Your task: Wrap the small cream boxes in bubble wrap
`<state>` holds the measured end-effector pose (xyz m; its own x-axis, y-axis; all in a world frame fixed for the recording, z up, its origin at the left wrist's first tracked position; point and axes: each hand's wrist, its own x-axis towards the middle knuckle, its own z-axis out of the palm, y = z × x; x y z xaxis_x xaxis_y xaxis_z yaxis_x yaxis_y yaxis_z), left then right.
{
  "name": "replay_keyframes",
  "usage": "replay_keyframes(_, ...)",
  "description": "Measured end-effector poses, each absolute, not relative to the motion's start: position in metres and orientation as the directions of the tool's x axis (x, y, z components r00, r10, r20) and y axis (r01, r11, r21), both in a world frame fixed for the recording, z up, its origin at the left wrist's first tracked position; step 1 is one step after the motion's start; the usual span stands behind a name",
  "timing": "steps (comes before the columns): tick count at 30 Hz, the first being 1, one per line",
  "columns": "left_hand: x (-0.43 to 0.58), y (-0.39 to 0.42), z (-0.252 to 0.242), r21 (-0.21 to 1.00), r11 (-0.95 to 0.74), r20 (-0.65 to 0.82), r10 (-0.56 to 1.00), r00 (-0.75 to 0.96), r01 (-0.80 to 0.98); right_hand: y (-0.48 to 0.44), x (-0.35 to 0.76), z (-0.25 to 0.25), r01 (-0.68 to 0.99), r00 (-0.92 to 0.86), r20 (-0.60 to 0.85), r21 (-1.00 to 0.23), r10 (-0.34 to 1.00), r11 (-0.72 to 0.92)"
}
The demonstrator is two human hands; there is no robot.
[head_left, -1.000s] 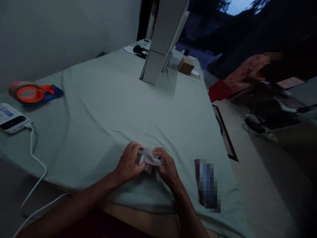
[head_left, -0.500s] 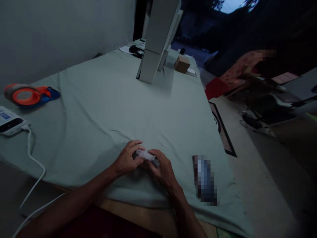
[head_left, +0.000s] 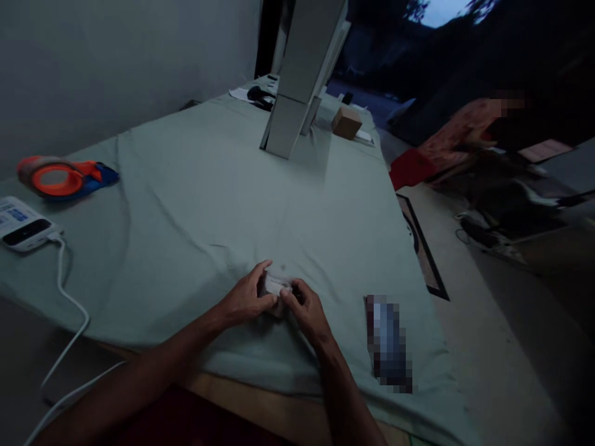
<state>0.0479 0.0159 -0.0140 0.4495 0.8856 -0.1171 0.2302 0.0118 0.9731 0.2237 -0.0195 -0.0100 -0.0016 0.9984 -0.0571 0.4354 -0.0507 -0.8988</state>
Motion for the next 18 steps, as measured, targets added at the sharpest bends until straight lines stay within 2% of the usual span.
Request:
replay_keyframes(7, 0.052, 0.022, -0.013, 0.984, 0.042, -0.122, 0.869, 0.480, 0.175, -0.008, 0.226, -0.011, 0.356, 0.048, -0.065, -0.931, 0.997, -0.078)
replay_keyframes(14, 0.053, 0.023, -0.018, 0.992, 0.060, -0.107, 0.866, 0.488, 0.111, 0.005, 0.222, -0.009, 0.391, 0.073, -0.014, -0.919, 0.997, -0.042)
replay_keyframes(18, 0.053, 0.026, -0.016, 0.987, 0.056, -0.123, 0.861, 0.493, 0.148, 0.001, 0.222, -0.005, 0.419, 0.052, -0.004, -0.908, 0.999, -0.025)
